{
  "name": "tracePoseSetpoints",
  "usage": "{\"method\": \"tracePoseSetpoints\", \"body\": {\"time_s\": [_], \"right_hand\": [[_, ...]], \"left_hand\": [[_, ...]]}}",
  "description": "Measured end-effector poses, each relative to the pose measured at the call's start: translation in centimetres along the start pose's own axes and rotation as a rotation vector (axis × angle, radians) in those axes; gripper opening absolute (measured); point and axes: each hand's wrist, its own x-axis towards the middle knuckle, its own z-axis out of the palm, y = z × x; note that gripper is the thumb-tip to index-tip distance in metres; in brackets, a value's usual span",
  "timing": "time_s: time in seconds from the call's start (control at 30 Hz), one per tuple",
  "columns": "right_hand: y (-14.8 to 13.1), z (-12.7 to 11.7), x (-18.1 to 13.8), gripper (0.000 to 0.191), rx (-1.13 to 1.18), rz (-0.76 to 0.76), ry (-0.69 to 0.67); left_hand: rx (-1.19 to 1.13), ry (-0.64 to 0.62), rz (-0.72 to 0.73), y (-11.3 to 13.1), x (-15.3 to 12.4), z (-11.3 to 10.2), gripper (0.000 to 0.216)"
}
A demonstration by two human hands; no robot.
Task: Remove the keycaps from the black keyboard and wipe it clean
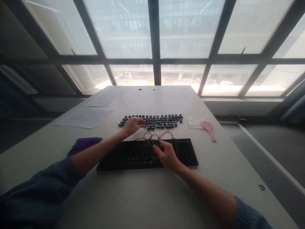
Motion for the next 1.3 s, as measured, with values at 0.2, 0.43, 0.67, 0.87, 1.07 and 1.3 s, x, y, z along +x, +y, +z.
{"method": "tracePoseSetpoints", "body": {"time_s": [0.2,0.43,0.67,0.87,1.07,1.3], "right_hand": [[0.4,0.0,0.0,0.031,0.015,-0.021,0.022],[0.2,0.0,0.0,0.033,0.055,-0.038,0.129],[0.2,0.0,0.1,0.034,0.094,-0.01,0.161],[0.3,-0.1,0.2,0.034,0.075,-0.007,0.137],[0.3,-0.1,0.2,0.036,0.047,-0.003,0.141],[0.1,-0.1,0.2,0.037,0.053,-0.005,0.132]], "left_hand": [[-0.141,0.095,0.185,3.4,-5.3,-3.3,0.022],[-0.161,-0.093,0.395,8.5,-14.2,-2.2,0.017],[-0.055,-0.095,0.513,8.7,-15.9,0.3,0.027],[-0.076,-0.108,0.509,8.5,-15.9,0.6,0.028],[-0.082,-0.099,0.509,8.8,-15.7,0.7,0.023],[-0.02,-0.121,0.488,9.3,-16.1,1.0,0.011]]}}
